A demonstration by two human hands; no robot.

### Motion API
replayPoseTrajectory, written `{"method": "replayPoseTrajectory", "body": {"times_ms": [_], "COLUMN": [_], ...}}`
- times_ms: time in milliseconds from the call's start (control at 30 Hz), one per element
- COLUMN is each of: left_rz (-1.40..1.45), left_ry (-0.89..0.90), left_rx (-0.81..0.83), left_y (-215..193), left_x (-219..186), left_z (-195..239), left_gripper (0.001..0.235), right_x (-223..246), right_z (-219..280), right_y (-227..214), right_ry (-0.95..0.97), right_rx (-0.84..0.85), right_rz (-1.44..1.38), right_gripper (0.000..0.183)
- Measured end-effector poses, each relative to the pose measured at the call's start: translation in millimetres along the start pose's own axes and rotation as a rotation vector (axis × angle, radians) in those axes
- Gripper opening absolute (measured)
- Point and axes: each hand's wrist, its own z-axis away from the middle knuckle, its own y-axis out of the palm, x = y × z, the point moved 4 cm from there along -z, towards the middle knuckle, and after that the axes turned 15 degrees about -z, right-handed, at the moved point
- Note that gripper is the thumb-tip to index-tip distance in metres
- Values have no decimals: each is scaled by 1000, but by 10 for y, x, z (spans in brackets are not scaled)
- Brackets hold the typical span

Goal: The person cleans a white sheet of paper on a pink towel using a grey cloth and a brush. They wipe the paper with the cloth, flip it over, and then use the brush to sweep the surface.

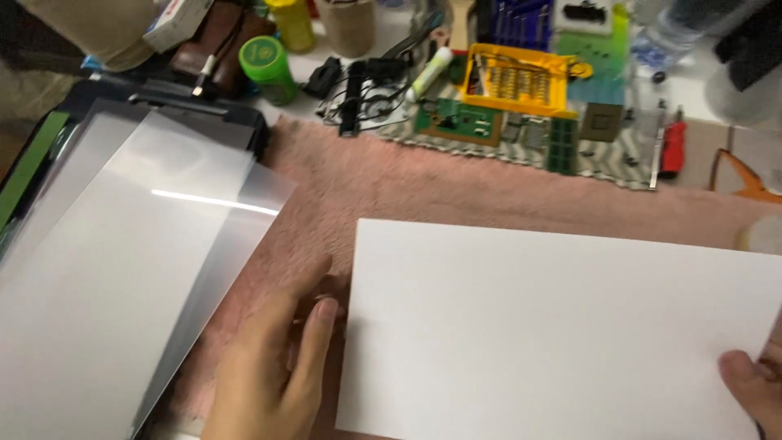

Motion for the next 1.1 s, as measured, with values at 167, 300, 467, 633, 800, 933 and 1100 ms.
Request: {"method": "replayPoseTrajectory", "body": {"times_ms": [167,300,467,633,800,933,1100], "left_rz": [529,468,499,445,328,349,460], "left_ry": [-197,-341,-483,-623,-463,-432,-403], "left_rx": [103,100,163,105,80,69,43], "left_y": [293,145,116,89,198,166,205], "left_x": [171,-80,-384,-466,-163,-314,-265], "left_z": [-107,-246,-277,-222,-241,-243,-220], "left_gripper": [51,51,42,31,32,38,39], "right_x": [1965,2311,2078,2136,2159,2182,2231], "right_z": [1303,1423,1426,1469,1414,1396,1425], "right_y": [1086,1183,1054,1115,1160,1189,1207], "right_ry": [106,283,93,48,-75,-180,-208], "right_rx": [-129,-129,5,173,191,297,344], "right_rz": [-87,-268,-420,-622,-689,-745,-830], "right_gripper": [25,26,25,35,42,46,48]}}
